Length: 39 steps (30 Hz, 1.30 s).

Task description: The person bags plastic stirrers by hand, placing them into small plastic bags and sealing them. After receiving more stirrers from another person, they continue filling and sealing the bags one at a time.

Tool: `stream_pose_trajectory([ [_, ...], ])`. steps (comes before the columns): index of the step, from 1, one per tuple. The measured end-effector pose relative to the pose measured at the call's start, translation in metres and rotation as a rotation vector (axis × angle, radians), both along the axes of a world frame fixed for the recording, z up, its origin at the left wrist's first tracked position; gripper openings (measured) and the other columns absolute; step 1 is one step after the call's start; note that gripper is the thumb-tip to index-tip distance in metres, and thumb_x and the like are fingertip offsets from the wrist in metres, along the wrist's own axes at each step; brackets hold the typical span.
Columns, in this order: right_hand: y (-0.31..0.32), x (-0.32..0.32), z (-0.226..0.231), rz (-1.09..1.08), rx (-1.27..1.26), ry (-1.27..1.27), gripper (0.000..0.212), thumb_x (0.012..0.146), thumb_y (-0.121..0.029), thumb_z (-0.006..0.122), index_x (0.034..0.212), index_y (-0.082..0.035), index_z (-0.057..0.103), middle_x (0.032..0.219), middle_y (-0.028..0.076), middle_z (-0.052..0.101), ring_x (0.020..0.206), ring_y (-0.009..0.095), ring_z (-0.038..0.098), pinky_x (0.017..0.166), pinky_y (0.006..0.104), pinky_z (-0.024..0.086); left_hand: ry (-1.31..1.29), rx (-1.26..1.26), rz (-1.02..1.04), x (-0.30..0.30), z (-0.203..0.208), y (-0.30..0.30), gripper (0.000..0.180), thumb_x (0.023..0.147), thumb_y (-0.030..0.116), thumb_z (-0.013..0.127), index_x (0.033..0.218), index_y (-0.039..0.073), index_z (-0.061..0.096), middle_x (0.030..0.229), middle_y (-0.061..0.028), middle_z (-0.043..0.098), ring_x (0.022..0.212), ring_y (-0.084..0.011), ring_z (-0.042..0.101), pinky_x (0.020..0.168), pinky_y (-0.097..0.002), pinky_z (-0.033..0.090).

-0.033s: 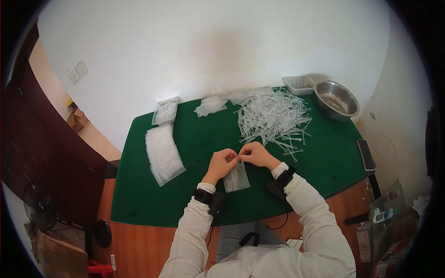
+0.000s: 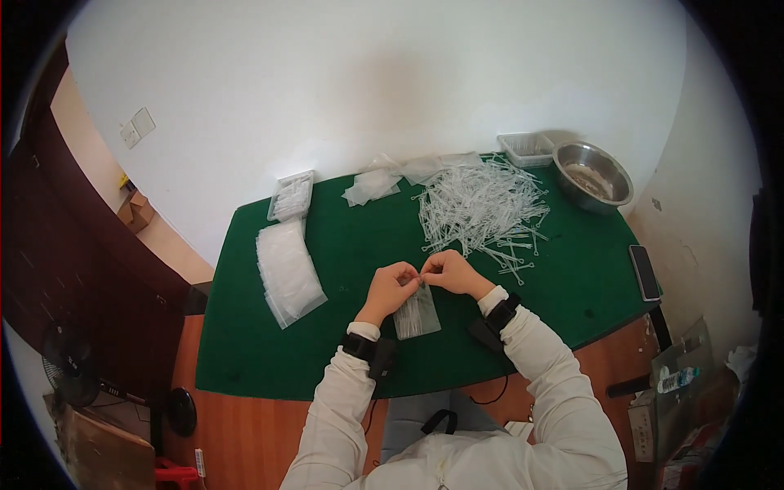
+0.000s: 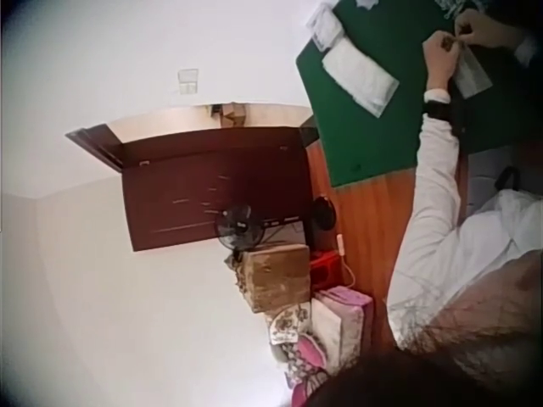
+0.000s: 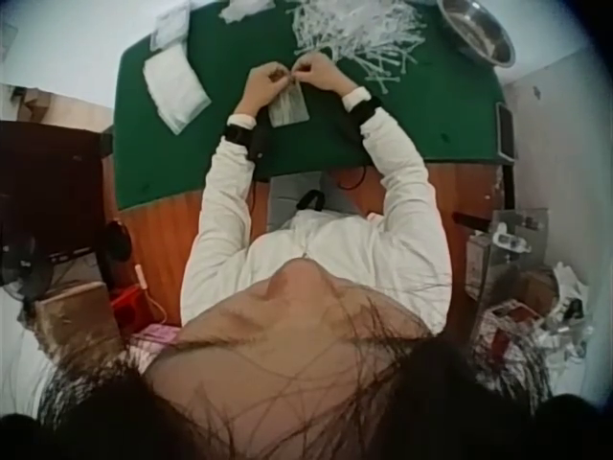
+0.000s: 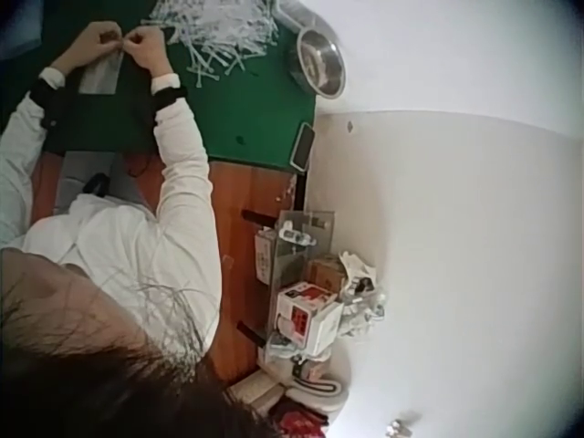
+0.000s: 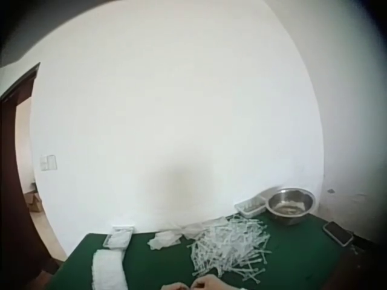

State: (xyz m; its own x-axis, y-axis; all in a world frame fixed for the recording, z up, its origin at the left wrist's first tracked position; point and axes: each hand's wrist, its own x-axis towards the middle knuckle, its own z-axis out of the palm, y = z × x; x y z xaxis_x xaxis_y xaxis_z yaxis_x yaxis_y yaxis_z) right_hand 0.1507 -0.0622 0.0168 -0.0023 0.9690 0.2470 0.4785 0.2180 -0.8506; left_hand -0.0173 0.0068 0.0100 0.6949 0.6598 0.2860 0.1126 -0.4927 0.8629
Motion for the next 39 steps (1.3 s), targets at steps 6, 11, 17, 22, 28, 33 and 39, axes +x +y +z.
stream_pose_trajectory([
  [6,0.001,0.001,0.000,0.015,-0.013,-0.015,0.012,0.069,-0.011,0.063,0.073,0.000,0.062,0.061,0.002,0.058,0.055,0.007,0.049,0.053,0.0226,0.041,-0.032,-0.046,-0.029,-0.001,-0.003,0.002,0.011,0.072,0.010,0.062,0.075,0.000,0.059,0.065,-0.0041,0.060,0.059,-0.0084,0.056,0.056,-0.0219,0.045],
  [11,0.002,0.002,-0.001,0.030,-0.027,-0.028,0.011,0.069,-0.011,0.063,0.073,-0.001,0.062,0.060,0.002,0.058,0.055,0.006,0.049,0.052,0.0226,0.040,-0.024,-0.060,-0.033,-0.002,-0.003,0.004,0.010,0.071,0.009,0.063,0.073,0.000,0.059,0.063,-0.0034,0.059,0.058,-0.0076,0.055,0.054,-0.0212,0.044],
  [17,0.002,0.004,-0.002,0.012,-0.030,-0.014,0.012,0.067,-0.010,0.062,0.072,0.000,0.061,0.058,0.003,0.057,0.052,0.008,0.048,0.050,0.0235,0.040,-0.007,-0.026,-0.003,-0.006,-0.003,0.009,0.010,0.069,0.009,0.063,0.073,0.000,0.060,0.062,-0.0030,0.059,0.056,-0.0075,0.054,0.053,-0.0212,0.043],
  [22,0.004,0.009,-0.006,0.022,-0.020,0.005,0.011,0.067,-0.010,0.062,0.072,0.000,0.062,0.058,0.003,0.057,0.053,0.008,0.048,0.051,0.0231,0.040,0.015,-0.013,-0.010,-0.009,-0.002,0.012,0.010,0.067,0.008,0.062,0.073,0.000,0.060,0.061,-0.0029,0.059,0.056,-0.0077,0.054,0.053,-0.0213,0.043],
  [28,0.002,0.013,0.000,-0.005,-0.052,-0.025,0.011,0.069,-0.011,0.063,0.073,0.000,0.062,0.060,0.000,0.057,0.055,0.006,0.048,0.052,0.0219,0.040,0.060,-0.038,0.001,-0.016,0.000,0.017,0.008,0.070,0.006,0.061,0.074,-0.001,0.060,0.064,-0.0019,0.059,0.058,-0.0065,0.054,0.054,-0.0198,0.043],
  [33,0.003,0.017,-0.002,-0.006,-0.073,0.054,0.013,0.066,-0.012,0.063,0.071,0.000,0.062,0.059,0.002,0.057,0.053,0.007,0.048,0.050,0.0223,0.039,0.022,-0.072,-0.006,-0.019,-0.001,0.023,0.006,0.071,0.003,0.060,0.075,-0.002,0.060,0.067,-0.0023,0.060,0.061,-0.0069,0.056,0.057,-0.0195,0.045],
  [39,0.005,0.024,-0.004,-0.008,-0.075,0.061,0.012,0.066,-0.011,0.062,0.071,0.000,0.062,0.059,0.001,0.057,0.053,0.006,0.048,0.050,0.0220,0.039,0.013,-0.123,-0.034,-0.023,-0.001,0.027,0.006,0.073,0.001,0.057,0.077,-0.003,0.059,0.070,-0.0036,0.061,0.064,-0.0086,0.058,0.061,-0.0204,0.046],
])
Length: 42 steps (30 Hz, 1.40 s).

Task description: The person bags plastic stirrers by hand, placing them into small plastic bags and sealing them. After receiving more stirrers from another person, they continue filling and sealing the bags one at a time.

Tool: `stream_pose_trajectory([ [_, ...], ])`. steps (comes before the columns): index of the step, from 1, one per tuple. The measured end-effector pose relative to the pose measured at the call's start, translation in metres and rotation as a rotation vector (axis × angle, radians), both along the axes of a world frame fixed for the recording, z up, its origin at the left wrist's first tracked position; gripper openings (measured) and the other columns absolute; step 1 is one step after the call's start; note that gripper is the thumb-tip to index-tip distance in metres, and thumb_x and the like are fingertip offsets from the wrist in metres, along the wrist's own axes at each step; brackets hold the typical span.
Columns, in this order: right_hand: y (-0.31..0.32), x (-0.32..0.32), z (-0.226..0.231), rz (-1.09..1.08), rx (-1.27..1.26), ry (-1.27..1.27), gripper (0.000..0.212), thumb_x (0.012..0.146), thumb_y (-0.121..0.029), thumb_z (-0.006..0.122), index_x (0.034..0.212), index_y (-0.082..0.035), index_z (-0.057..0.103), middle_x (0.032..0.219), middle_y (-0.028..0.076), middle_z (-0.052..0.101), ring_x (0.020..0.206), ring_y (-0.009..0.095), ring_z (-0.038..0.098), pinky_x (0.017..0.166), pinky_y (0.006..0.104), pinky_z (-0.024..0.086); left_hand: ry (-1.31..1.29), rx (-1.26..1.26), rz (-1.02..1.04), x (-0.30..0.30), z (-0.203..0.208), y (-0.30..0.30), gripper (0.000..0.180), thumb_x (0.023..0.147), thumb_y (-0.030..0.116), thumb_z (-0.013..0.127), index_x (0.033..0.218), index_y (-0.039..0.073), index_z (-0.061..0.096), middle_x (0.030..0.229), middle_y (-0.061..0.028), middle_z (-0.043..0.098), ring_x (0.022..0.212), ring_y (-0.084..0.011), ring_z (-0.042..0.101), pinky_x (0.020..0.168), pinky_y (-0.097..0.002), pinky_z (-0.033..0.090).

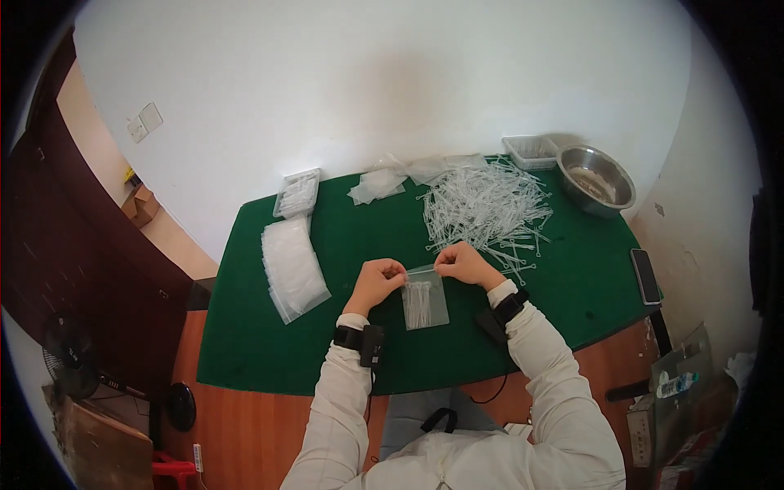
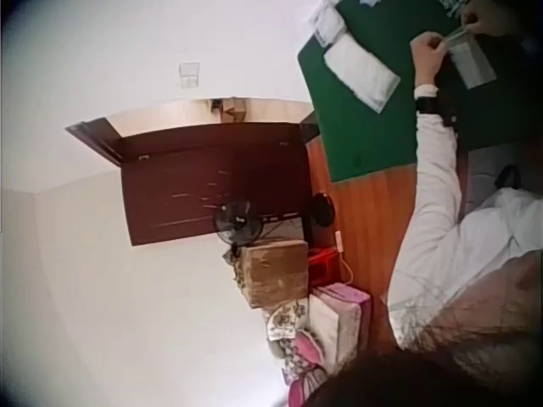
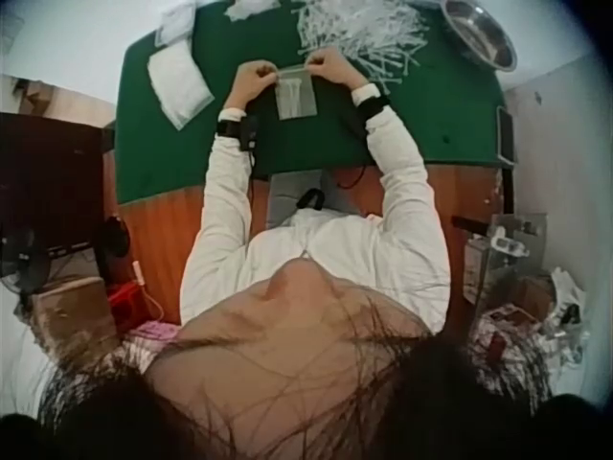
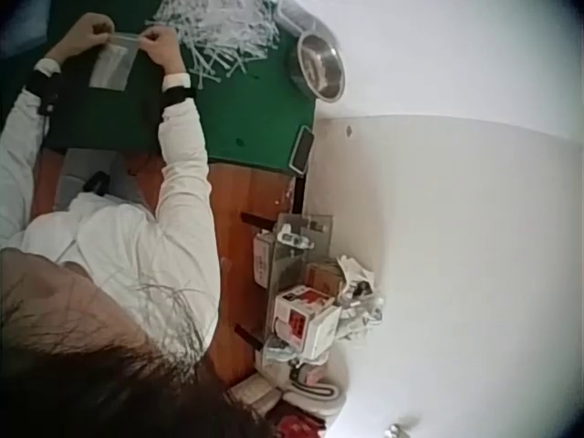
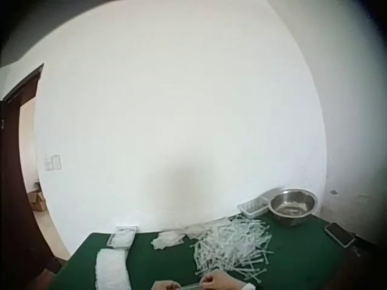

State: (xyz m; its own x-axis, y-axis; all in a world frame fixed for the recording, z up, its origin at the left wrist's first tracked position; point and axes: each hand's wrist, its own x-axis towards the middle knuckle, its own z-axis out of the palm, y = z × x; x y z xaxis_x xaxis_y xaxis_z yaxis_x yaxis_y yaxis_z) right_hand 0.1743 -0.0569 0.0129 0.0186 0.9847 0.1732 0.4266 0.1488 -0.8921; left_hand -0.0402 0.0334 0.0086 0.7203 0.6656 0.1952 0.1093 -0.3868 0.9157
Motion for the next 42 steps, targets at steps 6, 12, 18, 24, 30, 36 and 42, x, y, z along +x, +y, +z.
stream_pose_trajectory([
  [6,-0.001,0.002,0.002,0.012,-0.019,0.042,0.011,0.066,-0.010,0.062,0.071,0.000,0.062,0.060,0.001,0.058,0.053,0.006,0.048,0.051,0.0218,0.039,-0.022,-0.062,-0.045,-0.001,0.001,0.003,0.006,0.074,-0.001,0.055,0.078,-0.003,0.058,0.071,-0.0044,0.061,0.066,-0.0098,0.059,0.063,-0.0212,0.047],
  [12,0.000,0.000,-0.002,0.014,-0.013,0.061,0.011,0.067,-0.009,0.062,0.071,0.001,0.061,0.060,0.001,0.057,0.054,0.006,0.049,0.051,0.0212,0.040,-0.045,-0.072,-0.047,-0.001,0.001,-0.001,0.005,0.075,0.000,0.055,0.078,-0.002,0.059,0.069,-0.0029,0.060,0.065,-0.0091,0.057,0.061,-0.0212,0.046],
  [18,0.003,-0.013,-0.014,0.008,0.066,0.122,0.011,0.069,-0.008,0.062,0.074,0.001,0.061,0.062,0.000,0.058,0.055,0.006,0.049,0.051,0.0206,0.039,0.107,0.103,-0.061,0.011,0.009,-0.016,0.012,0.078,0.010,0.059,0.076,-0.001,0.061,0.064,-0.0002,0.057,0.057,-0.0060,0.051,0.053,-0.0204,0.041],
  [24,0.000,-0.029,-0.005,0.021,0.008,0.291,0.013,0.073,-0.009,0.062,0.078,0.002,0.060,0.064,0.002,0.058,0.053,0.006,0.050,0.049,0.0196,0.039,-0.070,-0.023,0.100,0.008,-0.003,-0.009,0.019,0.079,0.017,0.060,0.076,-0.001,0.063,0.061,0.0013,0.055,0.054,-0.0046,0.047,0.049,-0.0201,0.037],
  [30,-0.001,-0.033,0.001,0.139,-0.153,0.303,0.012,0.077,-0.011,0.061,0.079,0.001,0.059,0.064,0.002,0.058,0.054,0.006,0.052,0.048,0.0183,0.039,-0.261,-0.265,0.300,-0.018,-0.009,-0.005,0.019,0.080,0.020,0.060,0.079,0.002,0.065,0.060,0.0035,0.053,0.052,-0.0043,0.044,0.048,-0.0188,0.035],
  [36,0.001,-0.041,0.003,0.079,-0.125,0.247,0.011,0.078,-0.011,0.059,0.077,0.000,0.058,0.062,0.002,0.057,0.050,0.007,0.051,0.044,0.0189,0.038,0.006,-0.238,0.309,-0.066,0.005,-0.018,0.020,0.079,0.022,0.061,0.080,0.003,0.065,0.059,0.0032,0.052,0.051,-0.0050,0.043,0.047,-0.0190,0.035],
  [42,0.034,-0.096,0.011,0.124,-0.232,0.262,0.009,0.078,-0.010,0.058,0.077,-0.001,0.058,0.062,0.001,0.057,0.049,0.007,0.050,0.042,0.0201,0.038,0.113,-0.223,0.385,-0.134,0.002,-0.017,0.020,0.078,0.021,0.063,0.080,0.001,0.064,0.059,0.0015,0.053,0.052,-0.0059,0.047,0.048,-0.0194,0.038],
])
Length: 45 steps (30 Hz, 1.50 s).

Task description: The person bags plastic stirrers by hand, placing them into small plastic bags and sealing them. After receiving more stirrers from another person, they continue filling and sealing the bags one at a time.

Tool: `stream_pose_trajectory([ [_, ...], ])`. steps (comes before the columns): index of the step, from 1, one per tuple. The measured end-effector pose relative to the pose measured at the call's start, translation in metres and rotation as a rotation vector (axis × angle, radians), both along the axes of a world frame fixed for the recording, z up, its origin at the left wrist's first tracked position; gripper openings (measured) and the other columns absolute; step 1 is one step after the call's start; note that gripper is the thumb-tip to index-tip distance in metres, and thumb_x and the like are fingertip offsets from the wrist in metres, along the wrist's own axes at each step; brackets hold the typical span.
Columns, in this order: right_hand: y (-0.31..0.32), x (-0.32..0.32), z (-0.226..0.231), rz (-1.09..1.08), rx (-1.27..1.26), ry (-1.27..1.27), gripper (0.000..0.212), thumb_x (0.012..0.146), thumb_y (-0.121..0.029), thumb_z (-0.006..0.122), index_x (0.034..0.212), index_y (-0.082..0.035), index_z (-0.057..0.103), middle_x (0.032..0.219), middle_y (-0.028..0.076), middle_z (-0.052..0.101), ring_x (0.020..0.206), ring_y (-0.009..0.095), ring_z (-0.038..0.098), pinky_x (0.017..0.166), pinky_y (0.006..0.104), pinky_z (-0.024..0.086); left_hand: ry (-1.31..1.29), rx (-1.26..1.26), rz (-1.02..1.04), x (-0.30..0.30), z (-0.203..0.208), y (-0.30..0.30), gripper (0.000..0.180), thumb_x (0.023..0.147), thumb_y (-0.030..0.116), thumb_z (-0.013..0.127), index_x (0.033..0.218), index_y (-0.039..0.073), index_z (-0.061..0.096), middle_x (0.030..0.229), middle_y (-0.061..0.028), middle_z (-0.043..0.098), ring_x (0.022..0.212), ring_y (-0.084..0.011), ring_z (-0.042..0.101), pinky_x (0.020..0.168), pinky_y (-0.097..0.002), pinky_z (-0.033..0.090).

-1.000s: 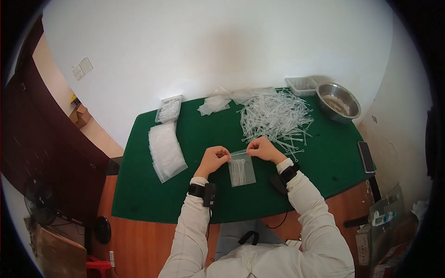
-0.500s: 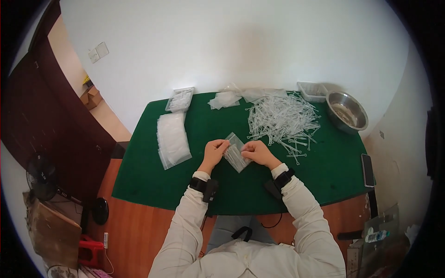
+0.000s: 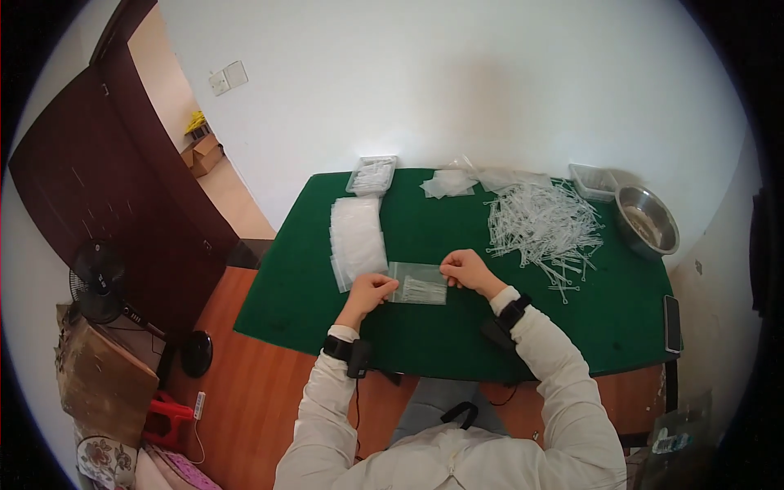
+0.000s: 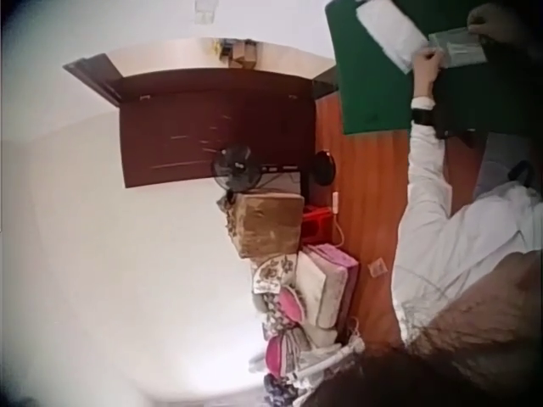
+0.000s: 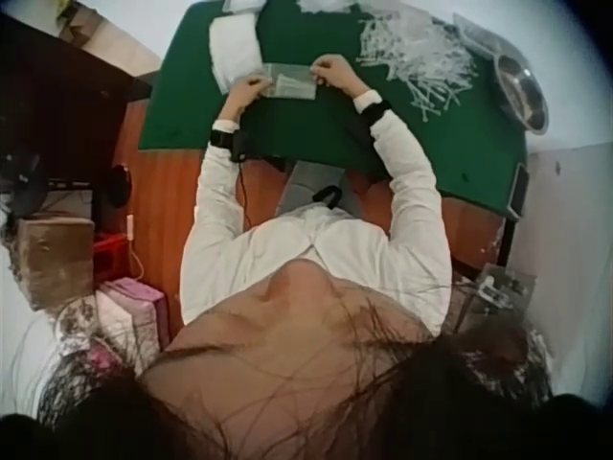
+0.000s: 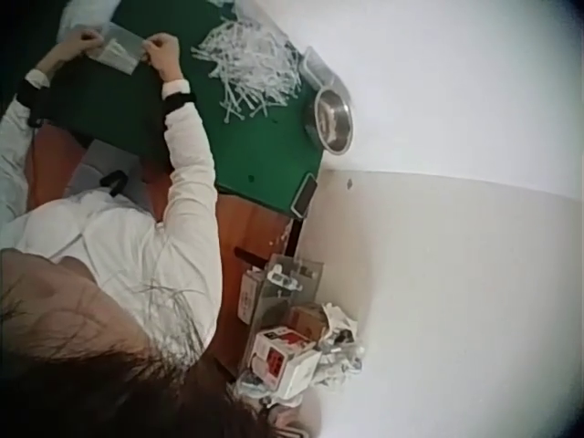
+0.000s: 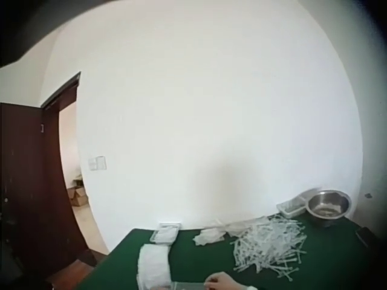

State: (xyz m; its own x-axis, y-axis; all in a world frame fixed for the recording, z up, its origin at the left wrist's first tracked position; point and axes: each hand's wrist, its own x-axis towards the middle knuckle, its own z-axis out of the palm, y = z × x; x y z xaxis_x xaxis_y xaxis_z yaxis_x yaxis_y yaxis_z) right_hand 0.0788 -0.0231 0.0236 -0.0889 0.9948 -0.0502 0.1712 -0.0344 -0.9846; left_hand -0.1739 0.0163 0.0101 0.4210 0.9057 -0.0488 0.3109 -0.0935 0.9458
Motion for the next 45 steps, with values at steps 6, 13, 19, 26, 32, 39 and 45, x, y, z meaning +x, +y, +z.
stream_pose_trajectory([
  [6,0.057,-0.073,-0.001,0.064,0.079,-0.061,0.010,0.077,-0.010,0.058,0.076,-0.001,0.057,0.063,0.004,0.057,0.051,0.011,0.052,0.043,0.0237,0.040,-0.056,-0.013,0.167,-0.061,0.002,0.009,0.019,0.077,0.016,0.063,0.076,-0.002,0.062,0.060,-0.0015,0.057,0.052,-0.0076,0.052,0.049,-0.0199,0.043],
  [13,0.107,-0.109,-0.030,-0.114,0.440,-0.326,0.020,0.071,-0.017,0.064,0.078,0.001,0.057,0.067,0.009,0.058,0.062,0.022,0.057,0.057,0.0306,0.045,-0.022,0.131,0.329,-0.079,-0.005,0.030,0.015,0.076,0.012,0.063,0.076,-0.003,0.062,0.058,-0.0042,0.059,0.048,-0.0080,0.053,0.046,-0.0206,0.044],
  [19,0.072,-0.110,-0.012,0.002,0.357,-0.499,0.056,0.068,-0.032,0.067,0.109,0.003,0.048,0.104,0.019,0.054,0.093,0.029,0.053,0.078,0.0344,0.042,0.306,0.459,0.409,-0.087,0.000,0.011,0.036,0.066,0.024,0.071,0.086,-0.003,0.060,0.075,-0.0098,0.057,0.070,-0.0190,0.056,0.062,-0.0289,0.046],
  [26,0.051,-0.120,-0.021,0.100,0.428,-0.983,0.089,0.070,-0.040,0.064,0.129,0.009,0.017,0.132,0.024,0.026,0.123,0.035,0.024,0.100,0.0442,0.021,0.531,0.525,0.275,-0.086,-0.001,0.030,0.051,0.058,0.032,0.075,0.093,-0.001,0.058,0.086,-0.0142,0.053,0.086,-0.0284,0.052,0.071,-0.0344,0.043],
  [32,0.087,-0.131,-0.034,0.037,0.380,-0.959,0.084,0.076,-0.035,0.059,0.130,0.009,0.013,0.134,0.024,0.022,0.126,0.035,0.020,0.102,0.0463,0.016,0.530,0.519,0.219,-0.084,-0.010,0.067,0.043,0.056,0.029,0.076,0.081,-0.002,0.060,0.075,-0.0161,0.055,0.076,-0.0300,0.055,0.063,-0.0379,0.043],
  [39,0.119,-0.137,-0.041,-0.101,0.364,-0.904,0.080,0.078,-0.027,0.057,0.129,0.012,0.009,0.132,0.026,0.024,0.125,0.036,0.024,0.102,0.0461,0.019,0.309,0.400,0.251,-0.074,-0.013,0.101,0.035,0.057,0.023,0.075,0.066,-0.005,0.057,0.062,-0.0176,0.055,0.061,-0.0311,0.055,0.057,-0.0393,0.043],
  [45,0.132,-0.148,-0.044,-0.195,0.332,-0.791,0.077,0.078,-0.023,0.055,0.129,0.013,0.009,0.131,0.027,0.026,0.125,0.036,0.023,0.102,0.0456,0.018,0.335,0.346,0.265,-0.075,-0.020,0.122,0.032,0.059,0.020,0.073,0.073,-0.004,0.058,0.075,-0.0198,0.057,0.072,-0.0313,0.056,0.063,-0.0390,0.044],
])
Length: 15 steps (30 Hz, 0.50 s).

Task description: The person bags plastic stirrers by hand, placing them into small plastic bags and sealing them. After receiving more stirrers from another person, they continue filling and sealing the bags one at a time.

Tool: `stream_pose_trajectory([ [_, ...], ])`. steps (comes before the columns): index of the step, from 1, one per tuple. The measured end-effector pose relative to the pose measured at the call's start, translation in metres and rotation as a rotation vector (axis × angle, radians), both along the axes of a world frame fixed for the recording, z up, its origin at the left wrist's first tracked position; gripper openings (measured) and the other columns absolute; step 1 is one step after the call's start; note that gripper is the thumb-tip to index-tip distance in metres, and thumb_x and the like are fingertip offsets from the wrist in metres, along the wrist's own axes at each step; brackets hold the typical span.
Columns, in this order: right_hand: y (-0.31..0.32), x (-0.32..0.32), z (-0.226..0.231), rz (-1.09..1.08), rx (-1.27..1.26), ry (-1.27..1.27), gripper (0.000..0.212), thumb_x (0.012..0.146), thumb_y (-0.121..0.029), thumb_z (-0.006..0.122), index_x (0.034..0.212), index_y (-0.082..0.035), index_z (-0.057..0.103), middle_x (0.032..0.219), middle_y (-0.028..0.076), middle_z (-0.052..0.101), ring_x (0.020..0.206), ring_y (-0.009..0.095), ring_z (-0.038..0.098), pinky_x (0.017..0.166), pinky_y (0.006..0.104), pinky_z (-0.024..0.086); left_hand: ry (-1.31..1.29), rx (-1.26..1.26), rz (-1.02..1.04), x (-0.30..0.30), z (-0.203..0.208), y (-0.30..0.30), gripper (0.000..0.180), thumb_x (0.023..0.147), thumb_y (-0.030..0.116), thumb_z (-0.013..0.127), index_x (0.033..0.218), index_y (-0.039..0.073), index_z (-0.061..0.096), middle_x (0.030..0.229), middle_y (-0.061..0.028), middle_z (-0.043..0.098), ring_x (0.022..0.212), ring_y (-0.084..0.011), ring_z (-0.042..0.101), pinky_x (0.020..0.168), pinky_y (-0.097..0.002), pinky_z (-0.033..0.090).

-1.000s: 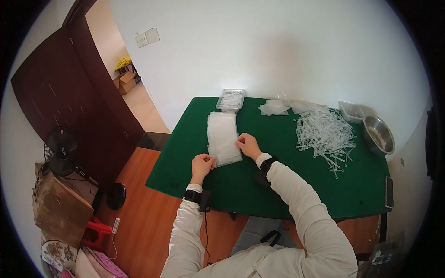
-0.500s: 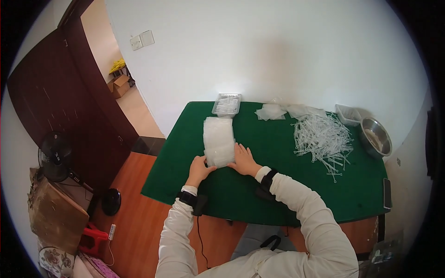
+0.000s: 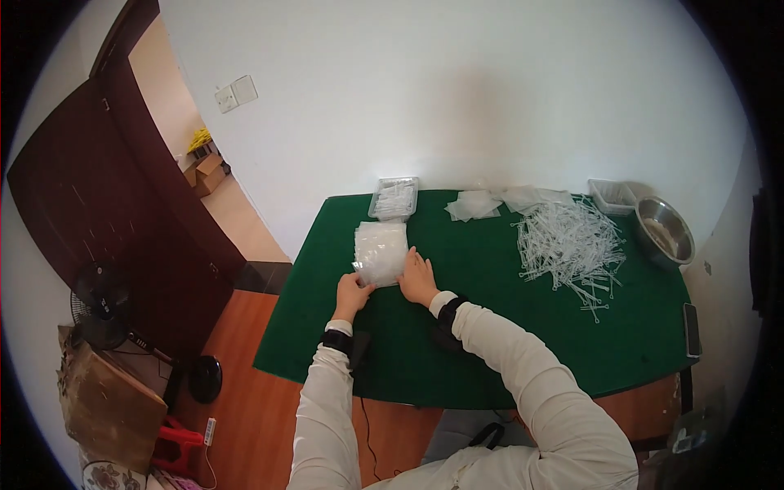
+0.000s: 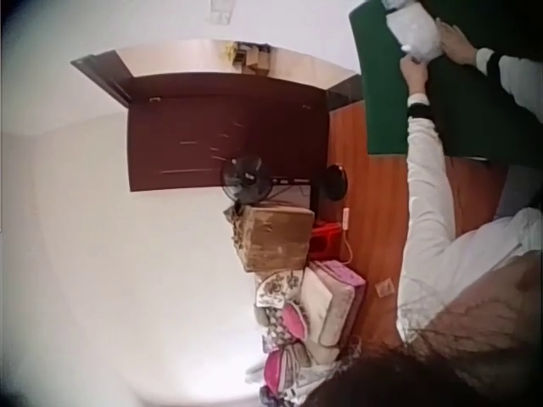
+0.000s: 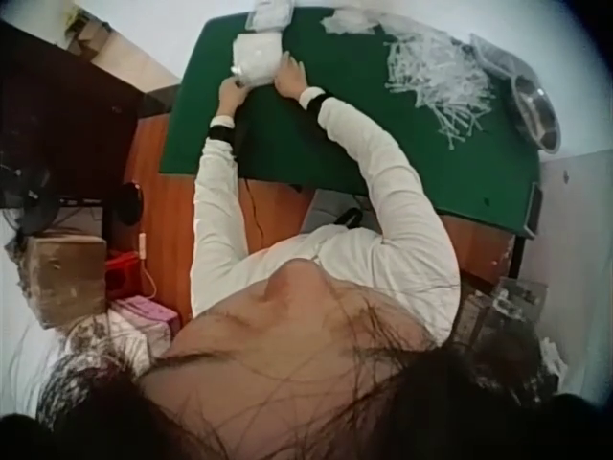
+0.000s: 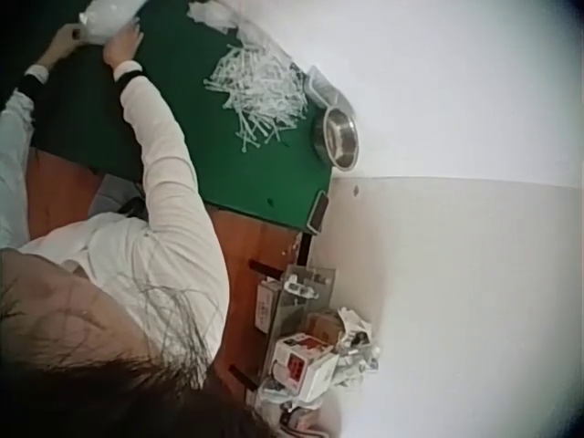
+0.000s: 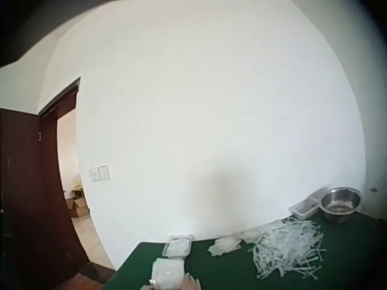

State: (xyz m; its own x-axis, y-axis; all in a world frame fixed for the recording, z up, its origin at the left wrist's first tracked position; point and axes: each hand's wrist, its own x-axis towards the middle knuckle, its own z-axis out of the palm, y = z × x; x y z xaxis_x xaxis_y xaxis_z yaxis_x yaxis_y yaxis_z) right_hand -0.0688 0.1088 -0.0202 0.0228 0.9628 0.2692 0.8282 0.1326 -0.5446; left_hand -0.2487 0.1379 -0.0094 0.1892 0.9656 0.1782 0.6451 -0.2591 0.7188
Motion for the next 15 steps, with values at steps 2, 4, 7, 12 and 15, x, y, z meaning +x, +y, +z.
stream_pose_trajectory([
  [2,0.001,-0.004,0.000,-0.038,-0.024,0.108,0.076,0.078,-0.022,0.054,0.129,0.013,0.010,0.131,0.027,0.027,0.125,0.035,0.024,0.102,0.0455,0.017,0.107,0.091,0.039,0.001,0.003,-0.004,0.040,0.061,0.019,0.071,0.090,-0.004,0.055,0.090,-0.0220,0.055,0.083,-0.0328,0.054,0.072,-0.0386,0.042],
  [4,0.002,-0.011,0.000,-0.061,-0.032,0.158,0.075,0.078,-0.022,0.053,0.129,0.013,0.010,0.131,0.027,0.027,0.124,0.036,0.024,0.102,0.0455,0.017,0.162,0.137,0.051,0.004,0.000,-0.003,0.046,0.062,0.018,0.069,0.099,-0.005,0.053,0.098,-0.0231,0.054,0.089,-0.0336,0.053,0.077,-0.0384,0.042],
  [7,0.004,-0.017,-0.001,-0.100,-0.047,0.253,0.075,0.078,-0.024,0.052,0.129,0.012,0.011,0.130,0.027,0.027,0.124,0.036,0.025,0.103,0.0454,0.016,0.185,0.387,0.128,0.006,-0.025,0.010,0.072,0.067,0.020,0.064,0.125,-0.006,0.030,0.116,-0.0263,0.044,0.105,-0.0379,0.044,0.090,-0.0386,0.035],
  [12,0.009,-0.018,0.000,-0.080,-0.094,0.229,0.072,0.079,-0.025,0.050,0.130,0.010,0.012,0.131,0.027,0.028,0.124,0.037,0.025,0.103,0.0449,0.015,-0.162,0.129,0.023,0.008,-0.032,0.022,0.086,0.069,0.023,0.060,0.131,-0.008,0.010,0.121,-0.0285,0.040,0.110,-0.0396,0.041,0.094,-0.0385,0.031],
  [15,0.012,-0.011,0.001,-0.053,-0.123,0.230,0.071,0.079,-0.025,0.050,0.131,0.009,0.014,0.131,0.027,0.028,0.123,0.037,0.026,0.103,0.0440,0.015,-0.190,0.037,0.050,0.015,-0.018,0.023,0.086,0.070,0.025,0.059,0.132,-0.008,0.009,0.126,-0.0300,0.034,0.115,-0.0398,0.037,0.096,-0.0387,0.030],
])
